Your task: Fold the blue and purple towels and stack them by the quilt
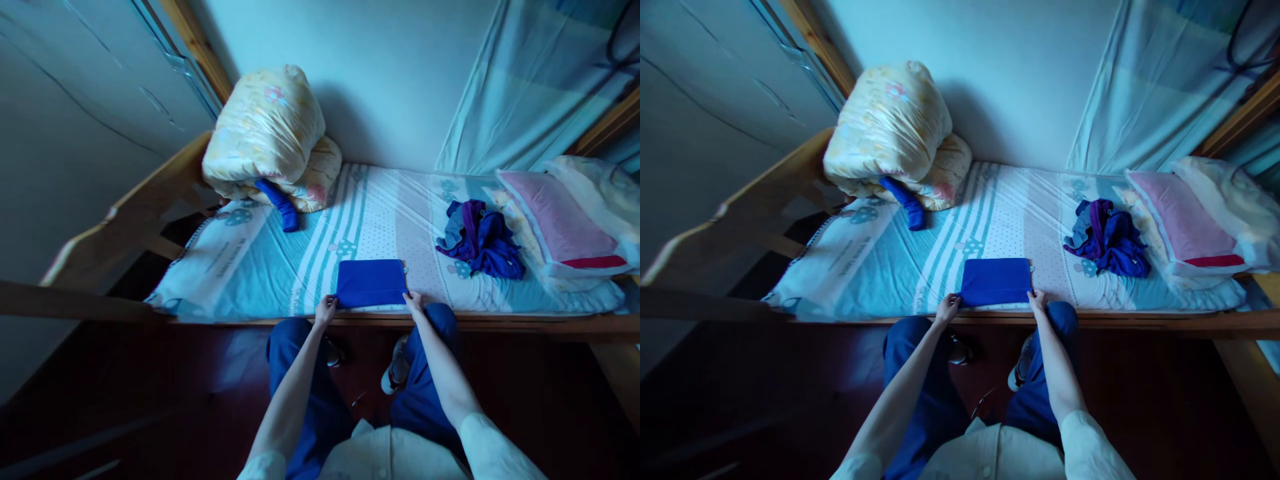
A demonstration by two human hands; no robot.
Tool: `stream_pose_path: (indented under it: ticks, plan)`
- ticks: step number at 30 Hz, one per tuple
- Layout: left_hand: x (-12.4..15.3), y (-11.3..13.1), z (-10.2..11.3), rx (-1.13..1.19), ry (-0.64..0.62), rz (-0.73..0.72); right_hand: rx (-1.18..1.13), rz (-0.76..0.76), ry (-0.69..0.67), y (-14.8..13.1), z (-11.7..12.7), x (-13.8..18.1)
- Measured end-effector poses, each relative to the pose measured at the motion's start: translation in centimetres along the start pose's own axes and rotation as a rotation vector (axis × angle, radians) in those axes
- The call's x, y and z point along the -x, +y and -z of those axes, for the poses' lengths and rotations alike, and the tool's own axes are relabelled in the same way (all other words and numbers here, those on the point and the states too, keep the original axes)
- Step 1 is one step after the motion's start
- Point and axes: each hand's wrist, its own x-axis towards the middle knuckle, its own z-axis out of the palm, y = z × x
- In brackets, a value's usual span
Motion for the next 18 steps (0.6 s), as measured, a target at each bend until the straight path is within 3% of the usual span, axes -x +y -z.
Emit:
stream_pose_path:
  ticks: [9,18]
  plan:
    - [-1.4,-1.4,-1.6,-0.026,0.021,0.145,-0.032,-0.068,-0.051,1.5,-1.1,-0.8]
    - [-1.9,-2.0,-2.1,0.002,0.027,0.15,-0.044,-0.082,-0.08,2.6,-2.0,-1.7]
